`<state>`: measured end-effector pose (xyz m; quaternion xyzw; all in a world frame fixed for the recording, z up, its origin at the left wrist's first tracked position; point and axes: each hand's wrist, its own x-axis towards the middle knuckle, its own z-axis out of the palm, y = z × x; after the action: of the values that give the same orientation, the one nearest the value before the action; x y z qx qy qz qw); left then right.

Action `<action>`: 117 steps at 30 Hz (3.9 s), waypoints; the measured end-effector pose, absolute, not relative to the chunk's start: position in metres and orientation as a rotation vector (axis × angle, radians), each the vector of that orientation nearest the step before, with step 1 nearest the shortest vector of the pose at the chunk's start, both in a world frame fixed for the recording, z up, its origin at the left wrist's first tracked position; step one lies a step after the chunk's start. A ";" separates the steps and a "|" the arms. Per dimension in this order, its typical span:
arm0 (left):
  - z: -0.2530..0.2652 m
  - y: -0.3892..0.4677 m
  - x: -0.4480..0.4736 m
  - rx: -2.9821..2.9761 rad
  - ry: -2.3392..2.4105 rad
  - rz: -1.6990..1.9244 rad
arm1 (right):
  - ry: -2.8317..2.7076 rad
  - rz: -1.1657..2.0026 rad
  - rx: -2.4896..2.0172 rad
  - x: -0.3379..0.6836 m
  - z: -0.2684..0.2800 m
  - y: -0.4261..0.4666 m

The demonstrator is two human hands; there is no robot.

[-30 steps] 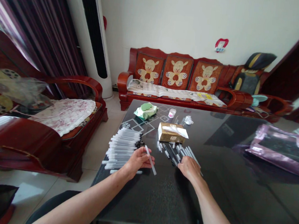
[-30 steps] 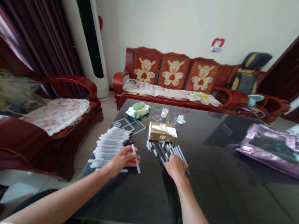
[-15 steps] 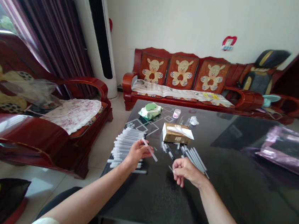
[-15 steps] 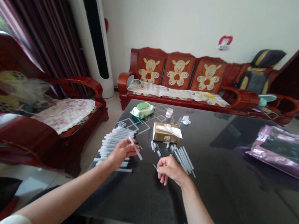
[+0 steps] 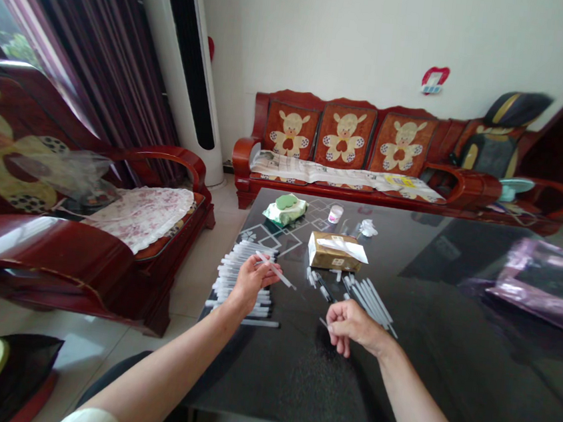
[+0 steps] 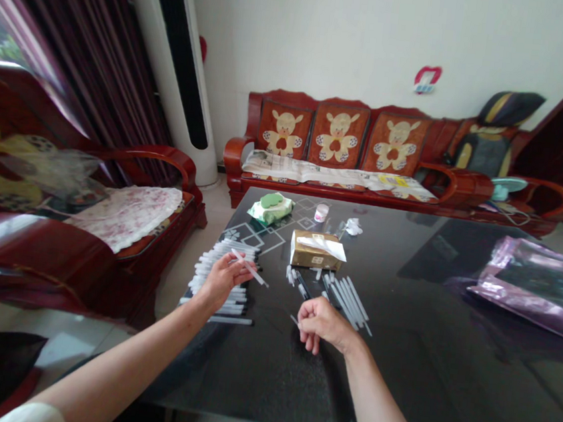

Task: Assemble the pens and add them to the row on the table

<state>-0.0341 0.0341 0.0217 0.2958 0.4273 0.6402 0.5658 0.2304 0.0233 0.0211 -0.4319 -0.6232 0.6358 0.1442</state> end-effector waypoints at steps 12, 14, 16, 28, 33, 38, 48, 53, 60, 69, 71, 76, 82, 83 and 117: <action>0.023 0.035 -0.035 0.672 1.014 1.522 | -1.804 1.819 -1.245 0.232 0.018 0.024; 0.023 0.034 -0.033 0.679 1.015 1.510 | -1.810 1.814 -1.260 0.232 0.018 0.024; 0.022 0.032 -0.030 0.683 1.018 1.498 | -1.815 1.809 -1.272 0.231 0.018 0.024; 0.026 0.024 -0.023 0.761 1.037 1.356 | -1.833 1.794 -1.291 0.229 0.016 0.024; 0.023 0.017 -0.015 0.782 1.073 1.245 | -1.800 1.787 -1.264 0.224 0.016 0.024; 0.013 0.009 -0.003 0.790 0.992 1.145 | -1.706 1.753 -1.212 0.211 0.016 0.022; 0.005 0.005 0.002 0.709 0.920 1.131 | -1.551 1.773 -1.125 0.208 0.016 0.024; 0.004 0.005 0.002 0.707 0.903 1.129 | -1.525 1.791 -1.122 0.209 0.015 0.025; 0.003 0.005 0.001 0.740 0.922 1.116 | -1.555 1.749 -1.126 0.205 0.017 0.022; 0.014 0.011 0.000 0.281 0.793 1.125 | -1.522 1.180 -1.498 0.253 0.015 0.049; 0.016 0.011 -0.001 0.223 0.771 1.122 | -1.556 0.873 -1.711 0.272 0.010 0.057; 0.018 0.012 -0.002 0.227 0.764 1.145 | -1.919 0.374 -1.921 0.286 0.009 0.056; 0.016 0.012 -0.004 0.317 0.817 1.177 | -2.050 0.124 -2.080 0.278 0.016 0.052; 0.016 0.012 -0.004 0.329 0.818 1.180 | -2.050 0.102 -2.108 0.279 0.016 0.052; 0.009 0.012 0.000 0.451 0.851 1.270 | -1.346 1.572 -1.039 0.196 0.021 0.020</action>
<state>0.0001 0.0125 0.0090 0.2022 0.3819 0.5700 0.6988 0.1962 0.0199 0.0206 -0.4108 -0.5324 0.6217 0.4016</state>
